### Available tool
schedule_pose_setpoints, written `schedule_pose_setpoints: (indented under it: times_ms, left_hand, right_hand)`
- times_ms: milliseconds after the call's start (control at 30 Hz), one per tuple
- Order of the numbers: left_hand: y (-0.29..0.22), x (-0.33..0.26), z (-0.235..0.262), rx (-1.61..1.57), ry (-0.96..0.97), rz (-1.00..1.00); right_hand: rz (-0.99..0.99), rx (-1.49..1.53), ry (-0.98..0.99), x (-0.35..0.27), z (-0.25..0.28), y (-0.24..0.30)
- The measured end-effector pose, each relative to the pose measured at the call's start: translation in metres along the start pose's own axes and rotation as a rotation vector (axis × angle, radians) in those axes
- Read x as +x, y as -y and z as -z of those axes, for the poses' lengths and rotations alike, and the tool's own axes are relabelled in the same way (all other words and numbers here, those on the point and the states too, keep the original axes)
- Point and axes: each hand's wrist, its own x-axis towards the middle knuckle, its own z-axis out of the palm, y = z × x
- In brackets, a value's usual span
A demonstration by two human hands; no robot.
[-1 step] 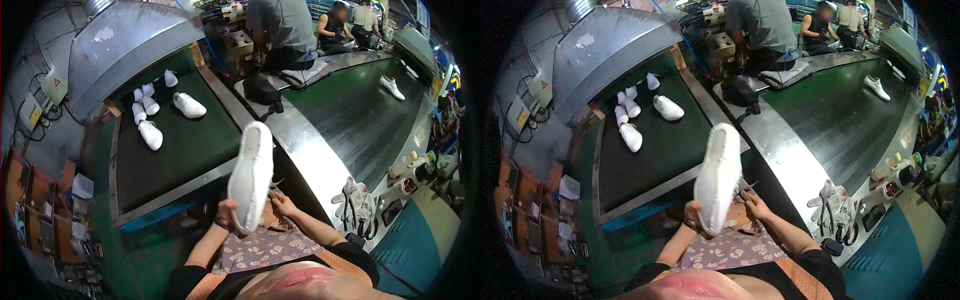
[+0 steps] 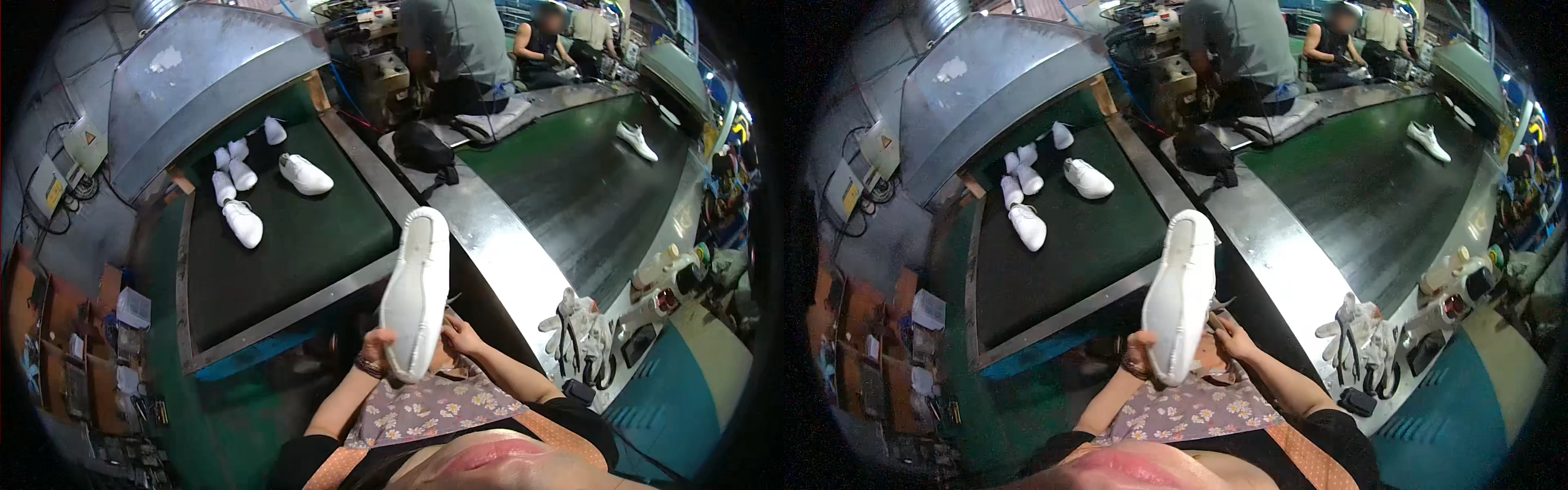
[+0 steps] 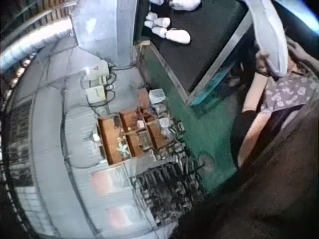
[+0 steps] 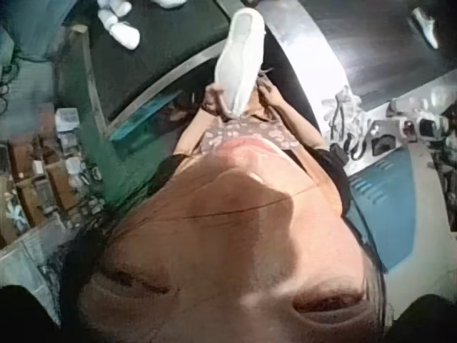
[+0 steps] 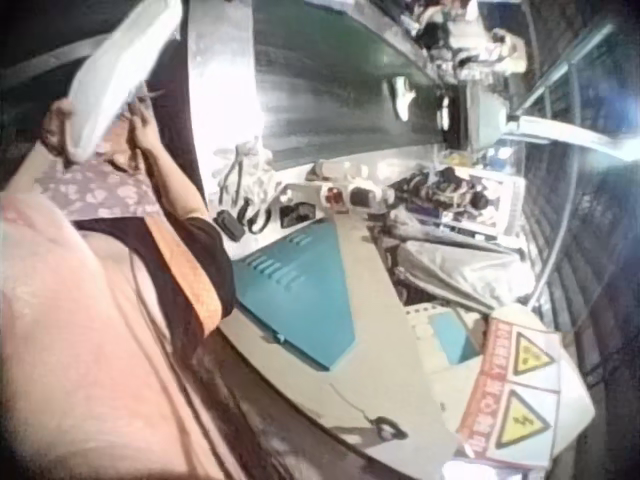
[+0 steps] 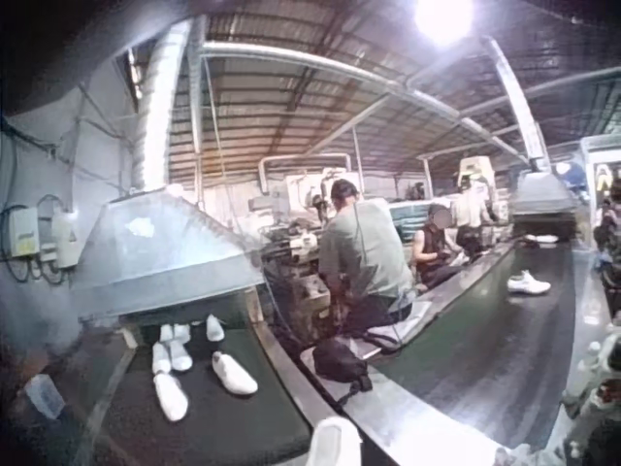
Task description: Hammering shoe seams and inspecting quality on a conveyor line.
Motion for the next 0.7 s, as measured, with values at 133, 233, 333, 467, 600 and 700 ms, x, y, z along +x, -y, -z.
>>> schedule_pose_setpoints:
  times_ms: [133,233,333,467,600,700]
  left_hand:
    - [0.012,0.005,0.018,0.249,-0.043,0.142]
    - [0.001,0.003,-0.008,0.485,0.076,-0.025]
    - [-0.014,-0.003,0.007,0.727,0.052,-0.085]
    - [-0.036,-0.021,0.031,1.170,-0.037,-0.085]
    - [-0.035,-0.035,0.036,1.508,-0.244,0.146]
    - [-0.027,-0.044,0.081,1.541,-0.215,0.087]
  right_hand:
    - [0.161,-0.108,-0.159,-0.027,-0.010,0.013]
    - [0.087,-0.050,-0.181,-0.052,-0.009,0.006]
    - [-0.035,0.103,-0.090,-0.079,-0.002,-0.004]
    - [0.191,-0.129,-0.047,-0.112,0.007,0.016]
    - [0.025,-0.118,0.034,-0.122,0.017,0.030]
    - [-0.115,-0.085,0.035,-0.120,0.018,0.049]
